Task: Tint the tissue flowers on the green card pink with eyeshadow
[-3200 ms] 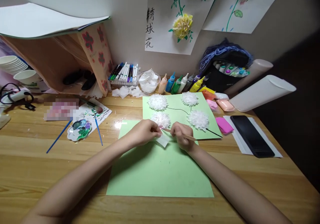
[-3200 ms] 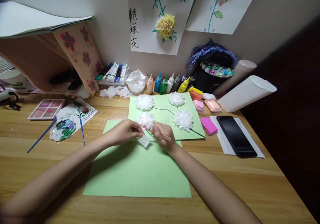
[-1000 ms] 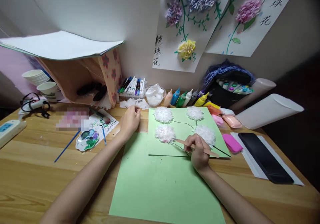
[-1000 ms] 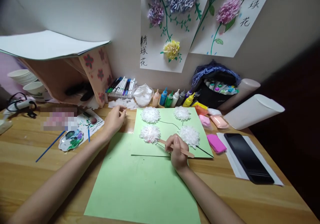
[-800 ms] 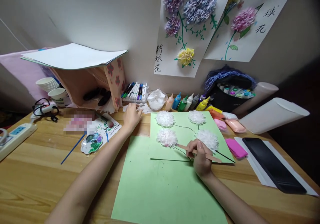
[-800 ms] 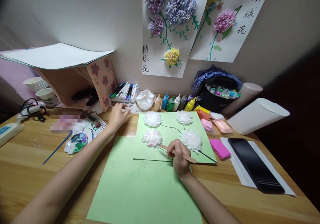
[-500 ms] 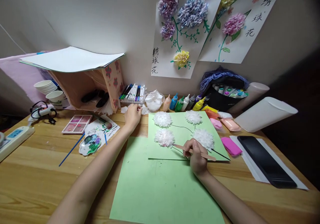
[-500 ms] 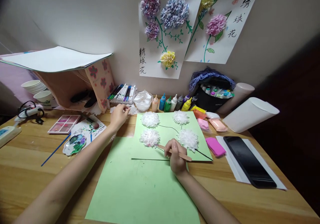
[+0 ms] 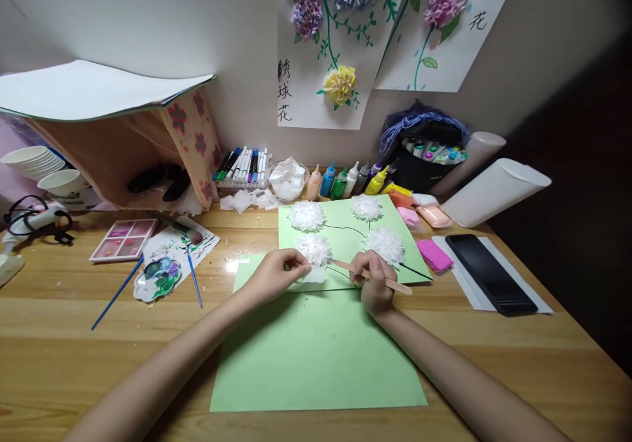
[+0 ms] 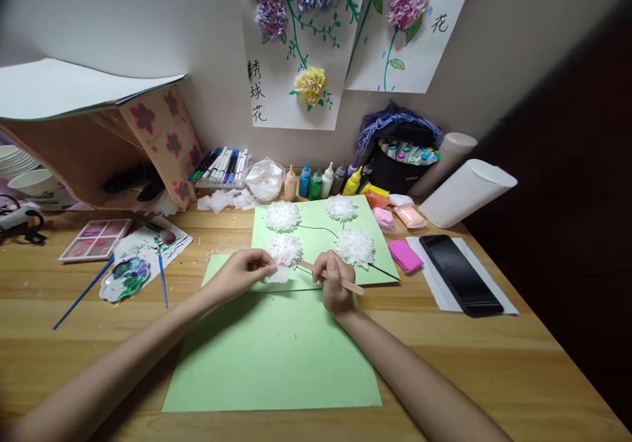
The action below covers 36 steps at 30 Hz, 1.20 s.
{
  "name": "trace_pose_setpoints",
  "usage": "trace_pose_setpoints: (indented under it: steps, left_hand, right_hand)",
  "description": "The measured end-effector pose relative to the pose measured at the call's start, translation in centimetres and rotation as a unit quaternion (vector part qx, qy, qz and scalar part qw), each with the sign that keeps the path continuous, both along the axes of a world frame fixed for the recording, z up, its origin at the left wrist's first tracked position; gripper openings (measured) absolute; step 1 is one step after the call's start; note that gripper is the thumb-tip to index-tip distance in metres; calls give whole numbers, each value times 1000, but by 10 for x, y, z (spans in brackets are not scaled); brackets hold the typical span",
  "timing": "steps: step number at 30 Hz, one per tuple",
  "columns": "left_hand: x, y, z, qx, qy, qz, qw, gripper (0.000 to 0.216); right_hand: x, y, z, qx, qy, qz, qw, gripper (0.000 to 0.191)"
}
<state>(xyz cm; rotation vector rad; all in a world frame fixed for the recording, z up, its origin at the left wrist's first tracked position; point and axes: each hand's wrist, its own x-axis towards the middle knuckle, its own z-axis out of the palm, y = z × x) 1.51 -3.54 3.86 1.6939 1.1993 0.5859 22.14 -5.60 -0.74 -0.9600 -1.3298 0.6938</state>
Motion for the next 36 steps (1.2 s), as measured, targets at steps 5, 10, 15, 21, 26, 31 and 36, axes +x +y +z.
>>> trace_pose_setpoints:
  steps: [5, 10, 15, 21, 26, 31, 36]
  left_hand:
    - [7, -6, -16, 202, 108, 1, 973, 16]
    - [13, -5, -21, 272, 128, -16, 954, 13]
    - [17, -3, -25, 284, 126, -20, 950, 10]
    - [10, 3, -36, 246, 108, 106, 957, 12]
    - [5, 11, -50, 246, 130, 105, 955, 15]
    - [5, 11, -52, 245, 132, 101, 955, 15]
    - [5, 11, -51, 251, 137, 100, 953, 14]
  right_hand:
    - [0, -3, 7, 71, -169, 67, 981, 41]
    - [-5, -1, 12, 85, -231, 86, 965, 35]
    - [-6, 1, 12, 70, -264, 84, 958, 33]
    - [-6, 2, 11, 58, -267, 66, 960, 33]
    - [-7, 4, 8, 46, -256, 56, 964, 33]
    - [-8, 6, 5, 1, -247, 40, 968, 36]
    - [-16, 15, 21, -121, -215, 31, 969, 42]
